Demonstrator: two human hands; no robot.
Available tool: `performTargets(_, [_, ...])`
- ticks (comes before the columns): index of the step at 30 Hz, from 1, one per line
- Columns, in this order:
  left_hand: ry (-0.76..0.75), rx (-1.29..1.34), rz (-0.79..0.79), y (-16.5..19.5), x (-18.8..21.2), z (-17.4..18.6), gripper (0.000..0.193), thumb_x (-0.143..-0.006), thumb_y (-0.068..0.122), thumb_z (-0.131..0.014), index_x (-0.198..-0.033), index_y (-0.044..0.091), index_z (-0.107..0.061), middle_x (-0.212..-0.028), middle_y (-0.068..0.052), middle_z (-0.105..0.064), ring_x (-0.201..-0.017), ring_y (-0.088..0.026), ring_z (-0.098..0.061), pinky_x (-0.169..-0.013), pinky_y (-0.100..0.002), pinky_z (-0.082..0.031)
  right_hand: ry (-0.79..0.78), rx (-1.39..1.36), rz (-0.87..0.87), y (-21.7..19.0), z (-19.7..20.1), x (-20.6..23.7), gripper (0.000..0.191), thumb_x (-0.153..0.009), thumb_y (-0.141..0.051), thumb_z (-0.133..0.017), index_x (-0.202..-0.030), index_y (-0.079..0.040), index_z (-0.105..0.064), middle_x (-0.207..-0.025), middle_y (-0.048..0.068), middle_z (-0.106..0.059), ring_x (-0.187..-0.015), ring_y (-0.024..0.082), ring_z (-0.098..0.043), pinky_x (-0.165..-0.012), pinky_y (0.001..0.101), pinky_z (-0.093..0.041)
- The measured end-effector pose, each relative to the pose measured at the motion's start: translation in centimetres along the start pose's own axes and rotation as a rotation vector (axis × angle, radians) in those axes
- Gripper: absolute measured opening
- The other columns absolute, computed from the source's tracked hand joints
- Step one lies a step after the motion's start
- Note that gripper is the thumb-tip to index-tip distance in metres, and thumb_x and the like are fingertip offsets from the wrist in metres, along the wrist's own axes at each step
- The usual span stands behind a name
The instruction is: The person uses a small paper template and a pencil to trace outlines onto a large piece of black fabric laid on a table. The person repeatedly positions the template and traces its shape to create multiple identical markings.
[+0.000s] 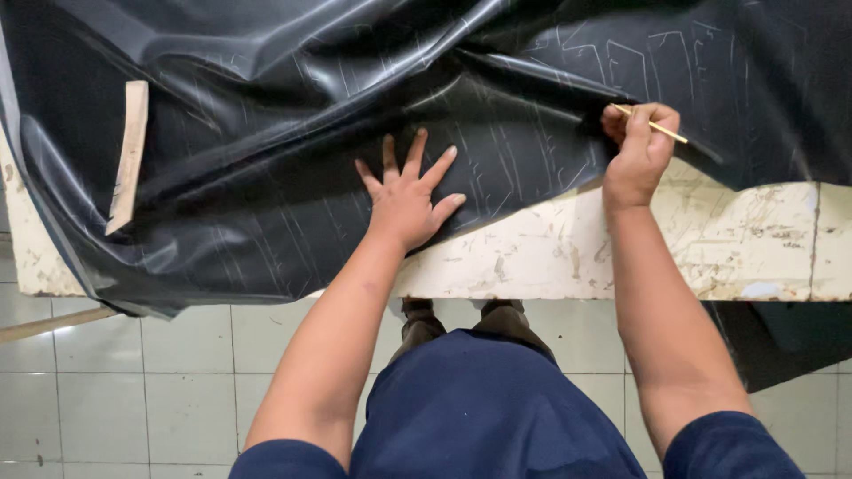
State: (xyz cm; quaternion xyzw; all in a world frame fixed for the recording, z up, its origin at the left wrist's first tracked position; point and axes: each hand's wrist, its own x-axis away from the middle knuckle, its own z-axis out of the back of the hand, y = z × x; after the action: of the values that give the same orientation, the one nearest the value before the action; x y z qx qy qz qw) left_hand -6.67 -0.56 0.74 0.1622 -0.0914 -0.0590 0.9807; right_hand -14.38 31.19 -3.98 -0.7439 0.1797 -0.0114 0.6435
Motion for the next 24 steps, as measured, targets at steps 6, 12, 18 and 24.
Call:
performTargets(6, [-0.057, 0.055, 0.054, 0.6, -2.8, 1.2, 0.073, -0.087, 0.065, -0.064, -0.153, 0.046, -0.040, -0.171, -0.004, -0.010, -0.155, -0.045, -0.001, -0.111, -0.082, 0.005, -0.307, 0.266, -0.037, -4.4, -3.9, 6.2, 0.009, -0.105, -0.006, -0.066, -0.106, -0.004, -0.056, -0.105, 0.010, -0.067, -0.095, 0.016, -0.065, -0.087, 0.0315, -0.056])
performTargets(12, [-0.104, 0.087, 0.009, -0.5, -2.1, 2.4, 0.080, -0.081, 0.059, -0.073, -0.153, 0.046, -0.041, -0.171, -0.002, -0.010, -0.157, -0.041, 0.001, -0.114, -0.077, 0.005, -0.544, 0.359, 0.106, -6.3, -8.5, 12.6, 0.010, -0.091, 0.002, -0.068, -0.100, -0.001, -0.067, -0.108, 0.008, -0.070, -0.100, 0.015, -0.068, -0.089, 0.0287, -0.056])
performTargets(18, [-0.155, 0.107, -0.004, -1.5, -1.8, 2.8, 0.080, -0.081, 0.060, -0.072, -0.152, 0.045, -0.040, -0.171, -0.001, -0.009, -0.157, -0.038, 0.003, -0.116, -0.074, 0.007, -0.459, 0.309, -0.172, -4.7, -9.9, 13.4, 0.009, -0.093, 0.000, -0.069, -0.101, -0.001, -0.065, -0.105, 0.007, -0.072, -0.095, 0.012, -0.068, -0.085, 0.0267, -0.057])
performTargets(24, [-0.132, 0.123, -0.023, -1.8, -1.7, 2.8, 0.079, -0.081, 0.060, -0.072, -0.152, 0.045, -0.040, -0.171, -0.001, -0.010, -0.156, -0.038, 0.003, -0.116, -0.075, 0.008, -0.413, 0.329, -0.194, -3.8, -10.5, 14.0, 0.008, -0.093, -0.002, -0.070, -0.099, -0.002, -0.064, -0.104, 0.007, -0.071, -0.093, 0.011, -0.067, -0.083, 0.0258, -0.057])
